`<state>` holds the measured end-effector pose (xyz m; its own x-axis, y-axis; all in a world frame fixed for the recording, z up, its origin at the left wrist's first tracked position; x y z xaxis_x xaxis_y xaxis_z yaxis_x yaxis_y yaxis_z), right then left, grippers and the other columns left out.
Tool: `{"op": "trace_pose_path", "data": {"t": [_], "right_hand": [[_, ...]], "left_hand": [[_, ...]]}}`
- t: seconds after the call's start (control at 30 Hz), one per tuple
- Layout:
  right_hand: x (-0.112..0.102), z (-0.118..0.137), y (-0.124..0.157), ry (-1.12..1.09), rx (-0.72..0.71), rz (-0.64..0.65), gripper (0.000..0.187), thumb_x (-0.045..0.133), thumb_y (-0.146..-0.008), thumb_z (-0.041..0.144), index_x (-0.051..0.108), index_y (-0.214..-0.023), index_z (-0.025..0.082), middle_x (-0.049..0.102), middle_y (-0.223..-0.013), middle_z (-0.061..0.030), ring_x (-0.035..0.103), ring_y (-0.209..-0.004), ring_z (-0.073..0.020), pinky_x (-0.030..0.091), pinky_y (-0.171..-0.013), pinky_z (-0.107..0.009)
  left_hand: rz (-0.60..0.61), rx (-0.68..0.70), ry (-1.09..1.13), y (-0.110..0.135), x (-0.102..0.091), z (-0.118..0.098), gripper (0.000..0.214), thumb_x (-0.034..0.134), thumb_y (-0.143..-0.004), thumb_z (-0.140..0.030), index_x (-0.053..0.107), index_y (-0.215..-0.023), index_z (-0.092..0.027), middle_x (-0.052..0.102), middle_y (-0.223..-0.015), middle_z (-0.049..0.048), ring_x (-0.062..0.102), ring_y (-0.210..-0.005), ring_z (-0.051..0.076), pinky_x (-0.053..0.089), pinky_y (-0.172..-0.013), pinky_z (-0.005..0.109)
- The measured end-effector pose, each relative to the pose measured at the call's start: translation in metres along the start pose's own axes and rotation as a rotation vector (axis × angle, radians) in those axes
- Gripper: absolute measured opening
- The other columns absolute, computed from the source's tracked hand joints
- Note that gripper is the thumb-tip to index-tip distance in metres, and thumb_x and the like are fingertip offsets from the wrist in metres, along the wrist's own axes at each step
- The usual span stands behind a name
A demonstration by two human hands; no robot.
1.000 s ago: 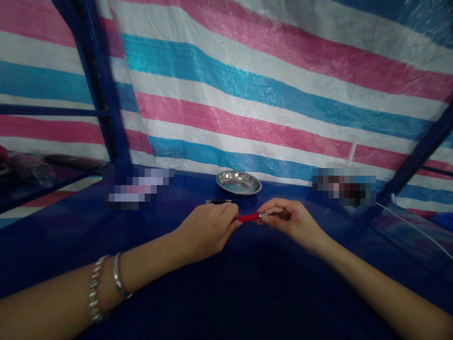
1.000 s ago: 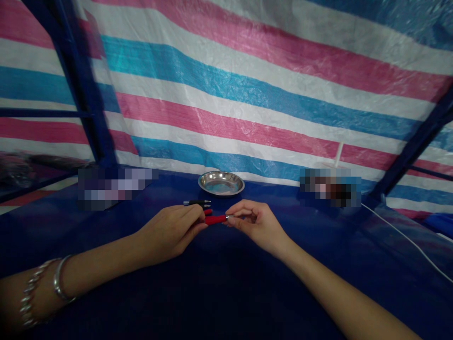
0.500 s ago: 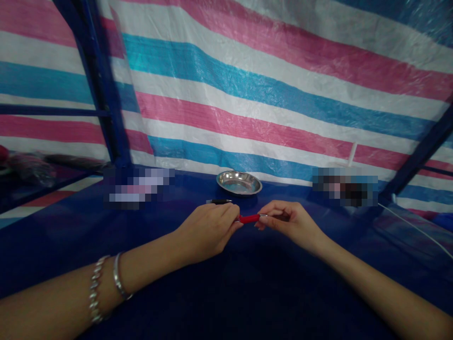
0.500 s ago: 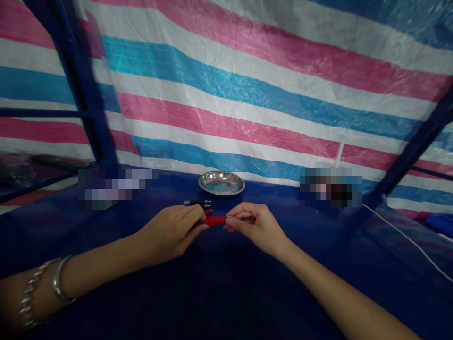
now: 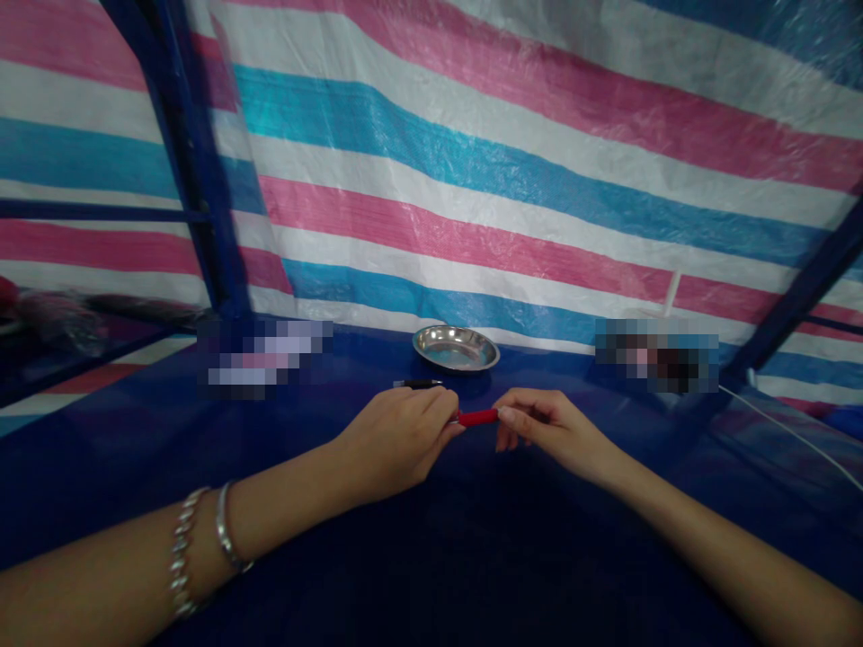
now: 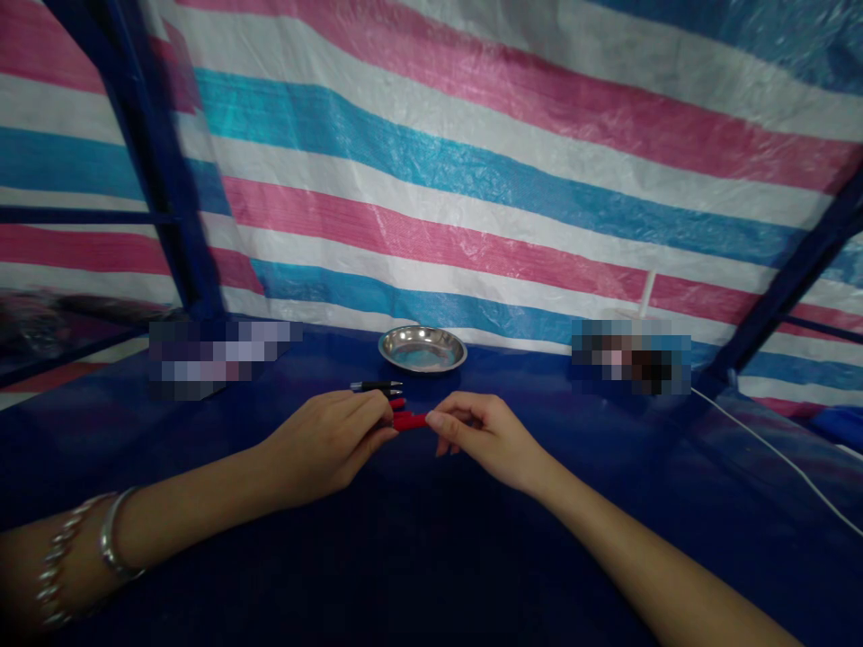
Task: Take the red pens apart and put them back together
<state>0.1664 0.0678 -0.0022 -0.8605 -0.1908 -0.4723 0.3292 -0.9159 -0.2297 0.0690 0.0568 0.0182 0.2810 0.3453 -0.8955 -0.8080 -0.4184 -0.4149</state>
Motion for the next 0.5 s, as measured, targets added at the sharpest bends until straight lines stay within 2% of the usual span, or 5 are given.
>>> {"op": "trace_pose_path", "data": {"t": [0.1, 0.17, 0.4, 0.5], "right_hand": [[-0.004, -0.002, 0.0, -0.019, 0.006, -0.045, 0.03, 0.052, -0.075, 0.04, 0.052, -0.093, 0.016, 0.058, -0.068, -0.0005, 0.053, -0.059, -0.0101, 0.041, -0.054, -0.023], [-0.009, -0.002, 0.0, -0.024, -0.015, -0.096, 0.032, 0.055, -0.073, 0.038, 0.049, -0.097, 0.018, 0.057, -0.073, -0.0004, 0.052, -0.061, -0.01, 0.039, -0.053, -0.022], [-0.016, 0.006, 0.001, 0.112, -0.072, -0.165, 0.014, 0.058, -0.07, 0.027, 0.055, -0.079, 0.018, 0.056, -0.07, -0.0002, 0.048, -0.058, -0.009, 0.034, -0.049, -0.021], [-0.017, 0.005, 0.001, 0.127, -0.061, -0.168, 0.014, 0.058, -0.071, 0.028, 0.056, -0.078, 0.017, 0.057, -0.069, -0.0002, 0.047, -0.056, -0.0085, 0.033, -0.048, -0.021]], "left_hand": [[-0.005, -0.005, -0.001, 0.0, 0.0, 0.001, 0.018, 0.029, -0.086, -0.024, 0.043, -0.078, -0.016, 0.054, -0.072, 0.0043, 0.052, -0.062, 0.017, 0.04, -0.056, 0.029], [-0.013, -0.009, -0.004, 0.001, 0.0, 0.002, 0.017, 0.03, -0.086, -0.024, 0.042, -0.078, -0.016, 0.054, -0.071, 0.0041, 0.052, -0.062, 0.017, 0.04, -0.055, 0.029], [-0.035, -0.015, 0.015, 0.0, -0.002, 0.003, 0.016, 0.031, -0.085, -0.024, 0.042, -0.077, -0.016, 0.054, -0.071, 0.0039, 0.052, -0.062, 0.016, 0.039, -0.056, 0.028], [-0.031, -0.017, 0.023, 0.0, -0.002, 0.002, 0.016, 0.031, -0.085, -0.024, 0.041, -0.076, -0.016, 0.054, -0.072, 0.0041, 0.052, -0.062, 0.016, 0.039, -0.056, 0.028]]}}
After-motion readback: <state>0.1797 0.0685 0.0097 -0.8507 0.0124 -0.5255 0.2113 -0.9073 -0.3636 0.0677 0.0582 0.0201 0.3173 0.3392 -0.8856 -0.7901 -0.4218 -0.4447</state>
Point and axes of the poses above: each hand's wrist, its own y-axis away from the middle knuckle, its own x-axis out of the palm, z = x × y, the point moved 9 cm from there along -y, towards the middle knuckle
